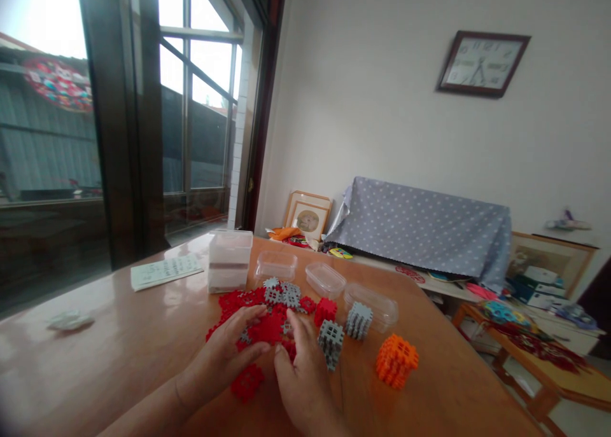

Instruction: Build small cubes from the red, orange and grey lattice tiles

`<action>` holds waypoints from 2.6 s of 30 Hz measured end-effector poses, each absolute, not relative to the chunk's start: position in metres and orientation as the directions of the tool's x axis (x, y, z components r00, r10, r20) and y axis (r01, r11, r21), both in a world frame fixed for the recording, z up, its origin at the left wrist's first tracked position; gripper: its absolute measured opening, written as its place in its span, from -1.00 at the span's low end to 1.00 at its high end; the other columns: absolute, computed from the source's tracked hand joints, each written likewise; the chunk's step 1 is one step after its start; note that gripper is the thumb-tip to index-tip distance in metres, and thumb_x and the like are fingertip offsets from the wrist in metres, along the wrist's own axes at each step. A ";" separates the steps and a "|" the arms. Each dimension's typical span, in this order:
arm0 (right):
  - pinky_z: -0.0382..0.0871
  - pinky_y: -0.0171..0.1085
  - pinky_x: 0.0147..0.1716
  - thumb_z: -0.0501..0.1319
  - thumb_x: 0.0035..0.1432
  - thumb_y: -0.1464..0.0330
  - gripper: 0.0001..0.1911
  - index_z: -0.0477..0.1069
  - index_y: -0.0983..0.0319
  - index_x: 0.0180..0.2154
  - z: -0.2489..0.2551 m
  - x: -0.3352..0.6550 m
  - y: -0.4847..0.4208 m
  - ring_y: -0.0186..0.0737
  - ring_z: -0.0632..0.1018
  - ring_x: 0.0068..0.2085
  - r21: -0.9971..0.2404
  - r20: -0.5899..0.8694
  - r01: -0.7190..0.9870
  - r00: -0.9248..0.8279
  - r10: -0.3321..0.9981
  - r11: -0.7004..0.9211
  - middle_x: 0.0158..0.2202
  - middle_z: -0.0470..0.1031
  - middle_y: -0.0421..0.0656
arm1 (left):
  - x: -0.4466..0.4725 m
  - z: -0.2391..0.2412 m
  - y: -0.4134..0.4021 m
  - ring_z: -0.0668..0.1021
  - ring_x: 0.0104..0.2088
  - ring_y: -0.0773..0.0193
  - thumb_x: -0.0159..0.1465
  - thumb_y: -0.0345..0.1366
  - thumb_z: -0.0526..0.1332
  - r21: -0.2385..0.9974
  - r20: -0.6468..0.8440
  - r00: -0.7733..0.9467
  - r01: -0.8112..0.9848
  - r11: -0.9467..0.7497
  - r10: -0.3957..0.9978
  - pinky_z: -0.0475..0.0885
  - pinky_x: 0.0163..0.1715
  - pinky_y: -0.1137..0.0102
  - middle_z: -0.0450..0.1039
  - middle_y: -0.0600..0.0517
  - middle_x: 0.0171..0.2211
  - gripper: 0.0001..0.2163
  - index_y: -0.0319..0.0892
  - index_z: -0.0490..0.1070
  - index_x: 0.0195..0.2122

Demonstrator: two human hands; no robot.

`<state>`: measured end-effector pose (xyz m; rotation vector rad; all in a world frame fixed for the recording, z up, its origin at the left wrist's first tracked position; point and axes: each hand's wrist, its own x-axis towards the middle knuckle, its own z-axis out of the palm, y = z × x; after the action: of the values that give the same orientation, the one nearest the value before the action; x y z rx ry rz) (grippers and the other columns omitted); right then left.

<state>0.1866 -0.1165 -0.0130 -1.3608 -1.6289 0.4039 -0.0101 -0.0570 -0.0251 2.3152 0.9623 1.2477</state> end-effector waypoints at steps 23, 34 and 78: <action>0.36 -0.08 0.19 0.25 0.09 0.44 -0.33 0.28 0.07 0.25 -0.013 0.184 -0.118 -0.09 0.49 0.17 -0.802 0.345 0.519 -0.004 0.939 0.296 0.19 0.45 -0.11 | 0.002 -0.002 -0.069 0.54 -0.29 0.33 0.19 -0.27 0.33 0.943 0.173 0.298 -0.324 -0.071 0.939 0.44 -0.24 0.42 0.52 0.01 -0.21 -0.74 -0.14 0.40 -0.11; 0.43 -0.12 0.07 0.32 0.03 0.38 -0.44 0.42 0.12 0.12 -0.004 0.191 -0.115 -0.07 0.55 0.03 -0.685 0.451 0.649 0.022 0.892 0.331 0.04 0.53 -0.11 | 0.014 0.004 -0.067 0.55 -0.24 0.29 0.15 -0.31 0.34 0.945 0.127 0.293 -0.327 -0.025 0.948 0.44 -0.20 0.39 0.53 -0.04 -0.14 -0.70 -0.18 0.40 -0.09; 0.05 0.17 0.27 0.19 0.19 0.09 -0.44 0.44 0.19 0.15 0.024 0.307 -0.025 0.27 0.07 0.42 -0.228 0.228 0.949 0.269 0.936 -0.218 0.32 0.31 0.00 | 0.020 -0.012 -0.032 0.39 -0.45 0.30 0.16 0.04 0.30 0.989 0.133 0.135 -0.082 -0.123 0.982 0.30 -0.42 0.46 0.41 0.10 -0.46 -0.67 -0.14 0.46 -0.31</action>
<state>0.3069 -0.0247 0.0242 -2.2260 -1.7241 -0.0585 0.0205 -0.0322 -0.0122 1.3106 0.9877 1.2298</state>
